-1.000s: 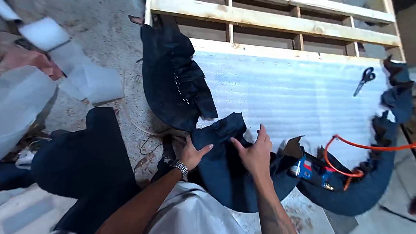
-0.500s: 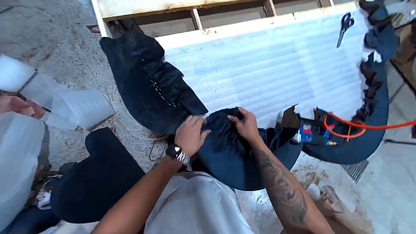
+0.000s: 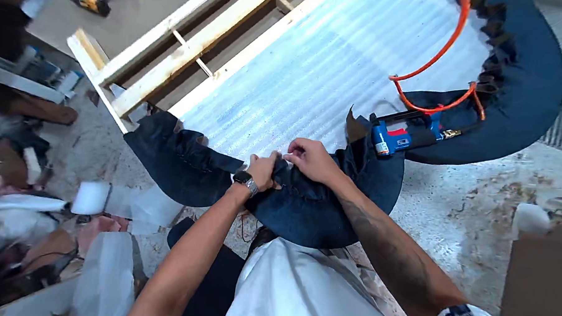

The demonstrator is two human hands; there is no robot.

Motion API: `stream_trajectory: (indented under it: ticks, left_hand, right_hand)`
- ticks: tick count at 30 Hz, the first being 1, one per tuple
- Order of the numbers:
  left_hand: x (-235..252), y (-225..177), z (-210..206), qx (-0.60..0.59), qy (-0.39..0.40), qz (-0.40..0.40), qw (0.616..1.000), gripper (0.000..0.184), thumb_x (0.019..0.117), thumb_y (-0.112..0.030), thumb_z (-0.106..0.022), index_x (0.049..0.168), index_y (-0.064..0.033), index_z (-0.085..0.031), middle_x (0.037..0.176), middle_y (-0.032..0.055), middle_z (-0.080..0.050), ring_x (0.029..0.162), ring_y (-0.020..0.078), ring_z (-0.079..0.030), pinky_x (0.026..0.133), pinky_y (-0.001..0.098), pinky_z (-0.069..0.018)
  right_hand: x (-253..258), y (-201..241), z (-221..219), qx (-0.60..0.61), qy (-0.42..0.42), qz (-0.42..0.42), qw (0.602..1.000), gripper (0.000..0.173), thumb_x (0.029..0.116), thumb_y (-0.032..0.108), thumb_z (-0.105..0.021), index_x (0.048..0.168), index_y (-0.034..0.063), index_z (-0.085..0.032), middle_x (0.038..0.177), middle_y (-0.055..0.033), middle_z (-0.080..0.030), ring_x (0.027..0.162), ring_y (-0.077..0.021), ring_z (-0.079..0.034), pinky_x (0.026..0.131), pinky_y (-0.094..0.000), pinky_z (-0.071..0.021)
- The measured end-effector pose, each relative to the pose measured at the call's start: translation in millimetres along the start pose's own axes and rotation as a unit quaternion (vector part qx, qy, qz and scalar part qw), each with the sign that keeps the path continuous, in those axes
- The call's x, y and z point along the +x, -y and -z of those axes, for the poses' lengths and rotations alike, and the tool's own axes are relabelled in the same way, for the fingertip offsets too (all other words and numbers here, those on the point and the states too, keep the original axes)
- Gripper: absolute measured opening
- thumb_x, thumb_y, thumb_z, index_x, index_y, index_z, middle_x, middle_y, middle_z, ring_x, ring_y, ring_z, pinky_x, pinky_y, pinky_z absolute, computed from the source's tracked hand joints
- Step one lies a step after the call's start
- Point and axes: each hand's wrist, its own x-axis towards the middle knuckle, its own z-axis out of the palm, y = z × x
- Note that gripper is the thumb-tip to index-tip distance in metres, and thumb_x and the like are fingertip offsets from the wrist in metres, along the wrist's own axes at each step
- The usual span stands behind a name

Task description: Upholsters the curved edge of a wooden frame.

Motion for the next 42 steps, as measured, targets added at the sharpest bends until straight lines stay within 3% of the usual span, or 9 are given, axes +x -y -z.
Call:
stream_trajectory:
  ticks: [6,10,13,16,19,23,27,33,42]
  left_hand:
    - [-8,27,-30,0.169,-0.084,-0.201,0.961,0.029,0.0794,-0.014,-0.080,0.107,-0.0129,-0.073,0.110,0.0069,-0.073,0.113,0.0264,-0.066,0.105,0.0539,-0.0459]
    - [-6,28,-58,0.072,-0.211,-0.220,0.950,0.018,0.0774,-0.004,-0.072,0.095,-0.0070,-0.072,0.099,0.0092,-0.073,0.101,0.0272,-0.069,0.093,0.0518,-0.0519]
    - [-3,24,-62,0.035,-0.240,-0.164,0.956,0.018,0.0773,-0.007,-0.074,0.095,-0.0104,-0.073,0.102,0.0058,-0.073,0.104,0.0261,-0.067,0.094,0.0528,-0.0504]
    - [9,18,-41,0.043,-0.185,-0.114,0.975,0.022,0.0783,-0.018,-0.078,0.101,-0.0192,-0.075,0.110,-0.0021,-0.072,0.116,0.0242,-0.060,0.103,0.0575,-0.0414]
    - [24,25,-29,0.006,-0.145,-0.113,0.983,0.020,0.0789,-0.025,-0.078,0.098,-0.0206,-0.075,0.104,-0.0030,-0.072,0.112,0.0218,-0.061,0.105,0.0577,-0.0373]
    - [34,35,-23,-0.024,-0.133,-0.146,0.980,0.022,0.0831,-0.039,-0.080,0.095,-0.0211,-0.076,0.097,-0.0024,-0.072,0.104,0.0193,-0.063,0.108,0.0557,-0.0350]
    - [40,43,-25,0.005,-0.149,-0.188,0.971,0.023,0.0819,-0.044,-0.077,0.093,-0.0233,-0.074,0.093,-0.0051,-0.071,0.099,0.0166,-0.063,0.105,0.0516,-0.0370]
    - [43,49,-16,0.009,-0.132,-0.225,0.965,0.033,0.0830,-0.049,-0.076,0.105,-0.0240,-0.077,0.103,-0.0008,-0.074,0.103,0.0193,-0.065,0.104,0.0522,-0.0392]
    - [39,46,-18,-0.024,-0.142,-0.215,0.966,0.042,0.0824,-0.055,-0.075,0.113,-0.0254,-0.075,0.108,-0.0021,-0.073,0.106,0.0188,-0.064,0.107,0.0528,-0.0375]
  right_hand:
    - [-98,-100,161,-0.255,-0.180,-0.164,0.936,0.028,0.1006,0.022,-0.059,0.114,0.0002,-0.069,0.109,-0.0244,-0.069,0.102,-0.0432,-0.068,0.085,-0.0651,-0.0549]
    - [-109,-193,217,-0.382,-0.046,-0.104,0.917,0.078,0.0634,0.005,-0.090,0.136,0.0108,-0.063,0.132,-0.0317,-0.053,0.123,-0.0564,-0.050,0.092,-0.0735,-0.0474]
    - [-89,-213,217,-0.451,0.014,-0.037,0.892,0.093,0.0558,0.012,-0.095,0.142,0.0124,-0.057,0.134,-0.0279,-0.055,0.127,-0.0530,-0.050,0.100,-0.0698,-0.0460]
    - [-74,-198,223,-0.470,0.077,-0.051,0.878,0.094,0.0595,0.019,-0.093,0.143,0.0130,-0.050,0.121,-0.0209,-0.063,0.112,-0.0446,-0.063,0.083,-0.0653,-0.0556]
    - [-80,-135,227,-0.434,0.103,-0.130,0.886,0.065,0.0688,0.039,-0.082,0.127,0.0197,-0.061,0.091,-0.0146,-0.071,0.083,-0.0392,-0.071,0.062,-0.0651,-0.0540]
    - [-137,-9,174,-0.239,0.073,-0.251,0.935,0.042,0.0888,0.047,-0.074,0.101,0.0078,-0.070,0.074,-0.0110,-0.068,0.064,-0.0292,-0.067,0.060,-0.0564,-0.0567]
    - [-162,66,43,-0.034,0.044,-0.296,0.954,0.037,0.0951,0.046,-0.069,0.102,0.0096,-0.071,0.073,-0.0054,-0.072,0.059,-0.0222,-0.072,0.058,-0.0460,-0.0647]
    - [-129,85,-72,-0.097,-0.041,-0.341,0.934,0.037,0.0941,0.052,-0.067,0.096,0.0159,-0.072,0.068,-0.0022,-0.068,0.056,-0.0192,-0.067,0.056,-0.0462,-0.0602]
    - [-144,88,-87,-0.060,-0.081,-0.355,0.929,0.041,0.0987,0.051,-0.063,0.093,0.0112,-0.069,0.062,-0.0063,-0.065,0.050,-0.0228,-0.065,0.051,-0.0460,-0.0607]
